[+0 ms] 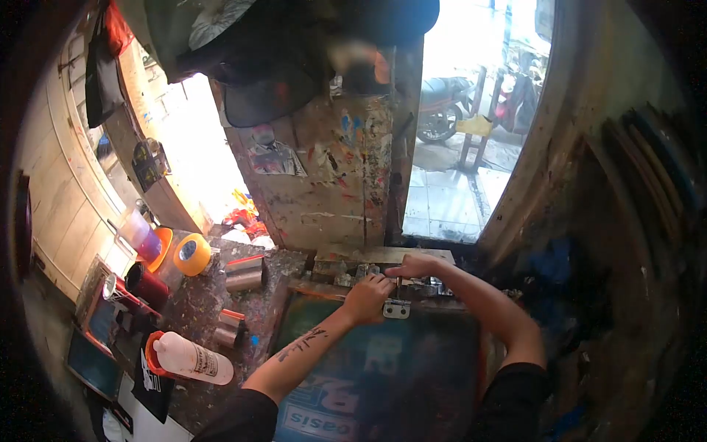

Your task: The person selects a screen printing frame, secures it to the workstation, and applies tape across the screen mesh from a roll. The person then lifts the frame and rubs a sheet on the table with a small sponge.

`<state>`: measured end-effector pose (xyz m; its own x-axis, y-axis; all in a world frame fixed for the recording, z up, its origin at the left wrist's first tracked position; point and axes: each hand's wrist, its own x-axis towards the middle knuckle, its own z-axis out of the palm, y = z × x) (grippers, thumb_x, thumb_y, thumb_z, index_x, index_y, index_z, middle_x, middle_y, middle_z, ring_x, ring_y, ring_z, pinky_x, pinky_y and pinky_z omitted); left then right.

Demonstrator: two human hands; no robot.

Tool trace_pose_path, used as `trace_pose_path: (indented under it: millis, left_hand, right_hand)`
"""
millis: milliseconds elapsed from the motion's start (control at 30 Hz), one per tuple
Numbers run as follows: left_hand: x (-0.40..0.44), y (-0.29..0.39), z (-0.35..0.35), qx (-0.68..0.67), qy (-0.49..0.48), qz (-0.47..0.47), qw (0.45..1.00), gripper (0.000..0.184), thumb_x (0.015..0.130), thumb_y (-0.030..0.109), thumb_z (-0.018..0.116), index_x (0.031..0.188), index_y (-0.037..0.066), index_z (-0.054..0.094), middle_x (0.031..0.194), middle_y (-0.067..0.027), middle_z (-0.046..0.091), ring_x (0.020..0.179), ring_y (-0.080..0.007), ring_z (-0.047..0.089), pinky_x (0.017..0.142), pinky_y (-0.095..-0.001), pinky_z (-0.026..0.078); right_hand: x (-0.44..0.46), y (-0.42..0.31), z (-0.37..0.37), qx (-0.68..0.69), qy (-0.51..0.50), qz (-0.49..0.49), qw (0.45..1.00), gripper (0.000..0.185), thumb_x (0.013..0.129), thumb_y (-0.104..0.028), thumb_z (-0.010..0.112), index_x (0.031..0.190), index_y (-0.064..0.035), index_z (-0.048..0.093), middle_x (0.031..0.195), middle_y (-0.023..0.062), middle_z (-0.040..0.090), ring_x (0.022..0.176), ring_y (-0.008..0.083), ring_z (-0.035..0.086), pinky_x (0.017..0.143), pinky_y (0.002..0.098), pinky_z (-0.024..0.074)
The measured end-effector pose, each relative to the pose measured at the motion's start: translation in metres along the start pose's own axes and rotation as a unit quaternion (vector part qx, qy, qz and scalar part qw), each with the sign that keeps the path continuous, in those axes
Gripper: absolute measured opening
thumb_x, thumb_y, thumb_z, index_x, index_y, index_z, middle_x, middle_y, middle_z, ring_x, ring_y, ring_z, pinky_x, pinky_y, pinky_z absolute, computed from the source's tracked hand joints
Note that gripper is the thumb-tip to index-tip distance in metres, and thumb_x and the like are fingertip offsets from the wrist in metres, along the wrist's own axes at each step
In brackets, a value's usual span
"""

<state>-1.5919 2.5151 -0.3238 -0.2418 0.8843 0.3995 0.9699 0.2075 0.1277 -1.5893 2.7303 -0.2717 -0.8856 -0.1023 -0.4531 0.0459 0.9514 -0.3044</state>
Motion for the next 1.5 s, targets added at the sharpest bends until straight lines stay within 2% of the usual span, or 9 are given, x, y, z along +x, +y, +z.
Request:
trace_pose_path:
  millis: [267,467,600,667,800,867,933,1300,1500]
  left_hand:
    - [0.000,0.001,0.001,-0.010,0.031,-0.003,0.999,0.051,0.054,0.022,0.072,0.100,0.003,0.060,0.097,-0.0101,0.062,0.099,-0.0258,0.058,0.091,-0.0359,0.045]
    - [0.001,0.001,0.003,0.006,0.009,-0.007,1.000,0.049,0.057,0.024,0.072,0.101,0.004,0.061,0.099,-0.0106,0.062,0.100,-0.0259,0.057,0.092,-0.0375,0.045]
    - [0.007,-0.005,0.016,-0.029,0.052,-0.012,0.998,0.054,0.064,0.029,0.075,0.111,0.006,0.063,0.107,-0.0105,0.062,0.106,-0.0295,0.057,0.093,-0.0422,0.046]
    - [0.013,-0.006,0.052,-0.134,0.099,-0.074,0.983,0.045,0.066,0.029,0.072,0.103,0.006,0.063,0.107,-0.0152,0.063,0.105,-0.0298,0.059,0.093,-0.0392,0.047]
    - [0.011,0.004,0.014,-0.019,0.032,-0.024,0.999,0.045,0.060,0.026,0.073,0.100,0.005,0.064,0.105,-0.0126,0.066,0.106,-0.0269,0.061,0.095,-0.0375,0.046]
    - [0.011,0.008,0.003,-0.040,0.047,-0.041,0.997,0.041,0.065,0.029,0.072,0.098,0.007,0.065,0.106,-0.0138,0.065,0.107,-0.0250,0.061,0.094,-0.0355,0.046]
    - [0.014,0.006,0.005,0.002,0.016,-0.027,1.000,0.033,0.073,0.030,0.067,0.098,0.010,0.066,0.106,-0.0092,0.066,0.106,-0.0244,0.062,0.093,-0.0349,0.048]
    - [0.012,0.047,-0.043,-0.012,0.081,-0.091,0.992,0.018,0.076,0.023,0.067,0.090,0.012,0.064,0.091,-0.0061,0.063,0.090,-0.0237,0.062,0.080,-0.0390,0.049]
    - [-0.036,0.074,-0.126,-0.013,0.128,-0.132,0.983,0.013,0.077,0.020,0.067,0.084,0.011,0.064,0.081,-0.0047,0.061,0.083,-0.0235,0.062,0.073,-0.0396,0.049]
  right_hand:
    - [0.001,0.017,0.013,0.204,-0.027,0.113,0.972,0.077,0.077,-0.075,0.061,0.077,0.0011,0.068,0.072,0.0081,0.060,0.070,0.0205,0.054,0.064,0.0388,0.0424]
    - [-0.004,-0.015,0.000,0.040,0.076,0.205,0.975,0.061,0.071,-0.065,0.071,0.073,-0.0044,0.067,0.064,0.0061,0.058,0.062,0.0164,0.050,0.055,0.0357,0.0413]
    - [0.021,0.007,0.004,-0.090,0.058,0.174,0.979,0.046,0.072,-0.049,0.065,0.095,-0.0103,0.074,0.095,0.0129,0.072,0.079,0.0265,0.069,0.070,0.0415,0.0545]
    - [0.034,0.003,0.009,-0.056,0.053,0.383,0.921,0.047,0.072,-0.045,0.067,0.111,-0.0173,0.072,0.113,0.0026,0.070,0.107,0.0231,0.066,0.088,0.0364,0.0510]
    - [0.057,0.023,0.010,-0.116,0.039,0.408,0.905,0.061,0.073,-0.046,0.071,0.125,-0.0145,0.065,0.135,0.0103,0.058,0.124,0.0301,0.056,0.097,0.0401,0.0477]
    - [0.026,-0.022,0.007,-0.175,0.146,0.391,0.892,0.051,0.075,-0.050,0.067,0.103,-0.0085,0.074,0.108,0.0182,0.070,0.104,0.0318,0.067,0.088,0.0421,0.0520]
    - [0.033,-0.016,-0.005,-0.140,0.044,0.416,0.897,0.066,0.071,-0.049,0.073,0.126,-0.0139,0.065,0.137,0.0109,0.057,0.128,0.0324,0.053,0.101,0.0416,0.0453]
    - [0.038,0.082,-0.040,-0.157,0.239,0.264,0.921,0.048,0.084,-0.040,0.067,0.121,-0.0089,0.066,0.116,0.0158,0.067,0.109,0.0264,0.063,0.093,0.0372,0.0483]
    - [0.025,0.002,-0.047,-0.027,0.435,0.074,0.897,0.043,0.088,-0.036,0.065,0.119,-0.0073,0.067,0.111,0.0171,0.069,0.103,0.0252,0.065,0.091,0.0364,0.0491]
